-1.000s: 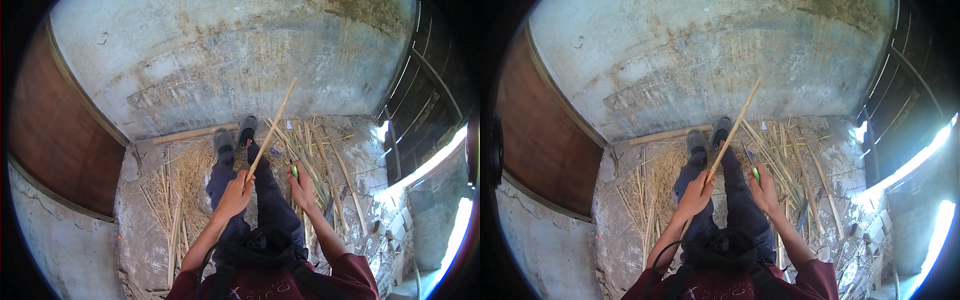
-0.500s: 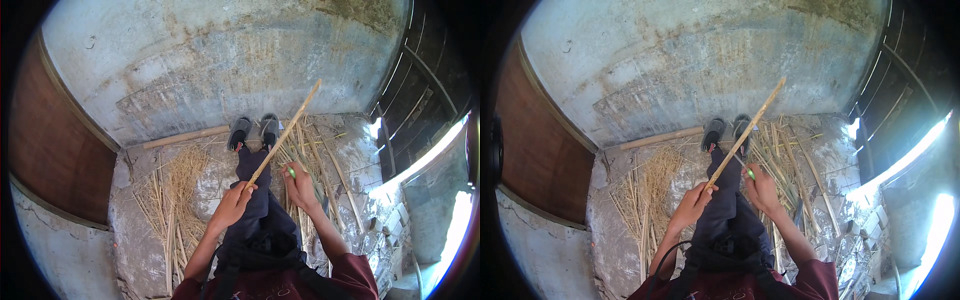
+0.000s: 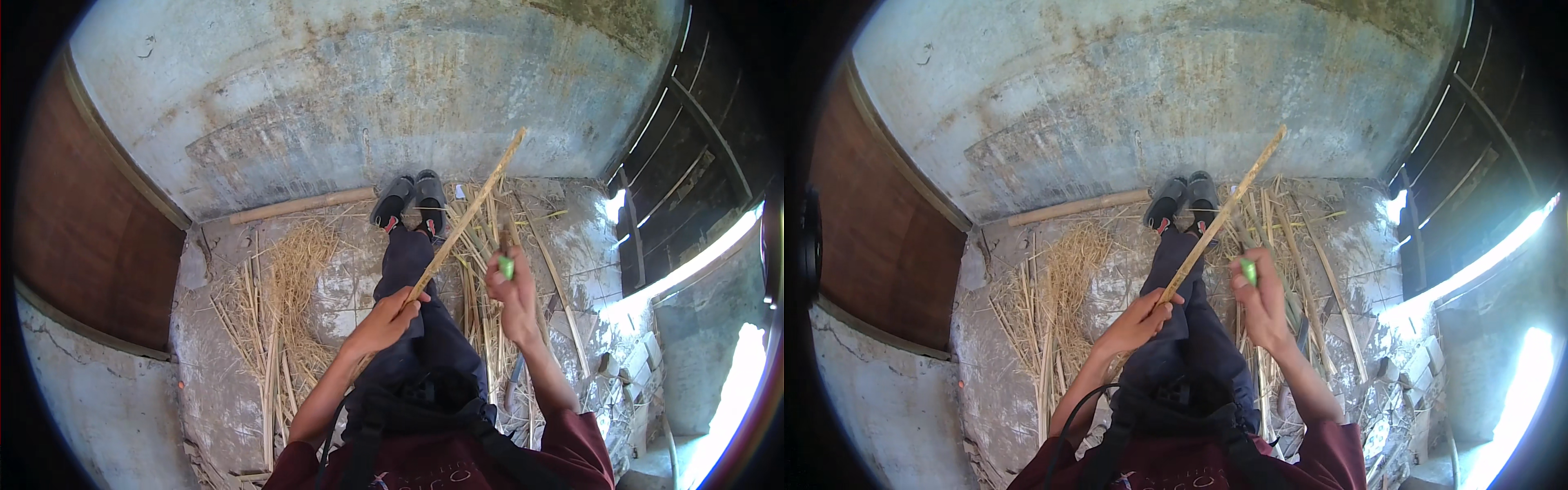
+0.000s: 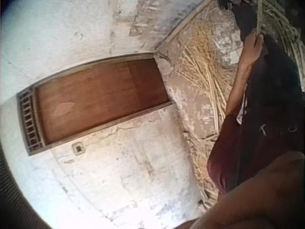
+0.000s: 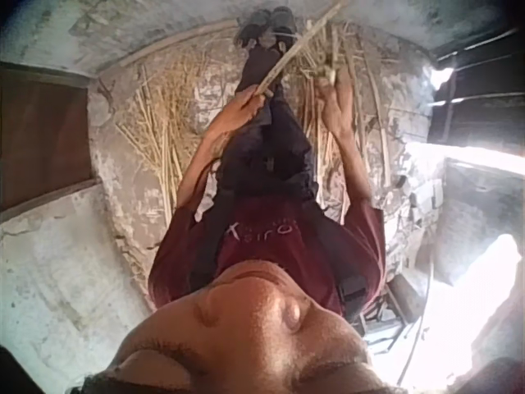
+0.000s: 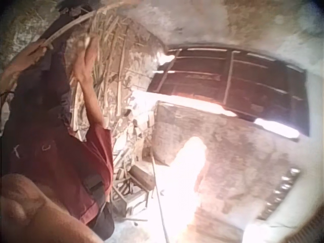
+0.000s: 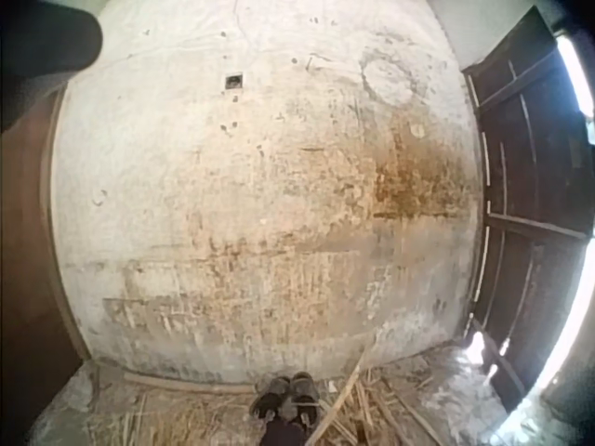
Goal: The person whittles a bamboo pole using a small knife, shaving off thin strips of wood to smooth and shape the surface.
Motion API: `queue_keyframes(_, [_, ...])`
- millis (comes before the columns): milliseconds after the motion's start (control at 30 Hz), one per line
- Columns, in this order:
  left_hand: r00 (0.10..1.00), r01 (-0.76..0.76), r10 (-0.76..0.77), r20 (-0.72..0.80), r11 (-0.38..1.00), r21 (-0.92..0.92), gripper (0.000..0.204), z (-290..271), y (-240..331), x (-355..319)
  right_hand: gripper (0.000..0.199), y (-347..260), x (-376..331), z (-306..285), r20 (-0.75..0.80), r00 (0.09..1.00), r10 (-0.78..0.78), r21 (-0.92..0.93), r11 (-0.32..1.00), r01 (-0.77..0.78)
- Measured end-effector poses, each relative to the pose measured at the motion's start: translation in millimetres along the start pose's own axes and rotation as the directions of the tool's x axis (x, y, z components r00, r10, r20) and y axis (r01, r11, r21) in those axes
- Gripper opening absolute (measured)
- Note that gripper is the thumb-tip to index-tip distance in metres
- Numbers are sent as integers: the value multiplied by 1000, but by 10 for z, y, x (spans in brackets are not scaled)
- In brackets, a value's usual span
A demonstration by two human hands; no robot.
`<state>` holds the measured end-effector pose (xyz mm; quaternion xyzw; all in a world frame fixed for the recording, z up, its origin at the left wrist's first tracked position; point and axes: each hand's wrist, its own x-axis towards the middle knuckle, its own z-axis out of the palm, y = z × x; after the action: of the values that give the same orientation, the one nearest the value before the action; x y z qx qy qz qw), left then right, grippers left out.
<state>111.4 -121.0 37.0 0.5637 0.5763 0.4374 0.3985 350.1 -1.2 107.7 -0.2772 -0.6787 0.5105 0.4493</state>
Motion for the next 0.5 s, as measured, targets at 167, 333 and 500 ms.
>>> queue_keyframes(167, [956,280,-282,76,959,31,26,-193,559,-8,26,118,-150,-78,-234,914,-332,240,891,386])
queue_keyframes(333, [994,35,-12,-108,977,212,27,-57,274,-16,23,252,-25,60,66,918,-390,-662,672,333])
queue_keyframes(500, [985,-90,127,-117,956,278,31,-97,141,24,23,587,-186,-236,-268,914,-304,4,949,317])
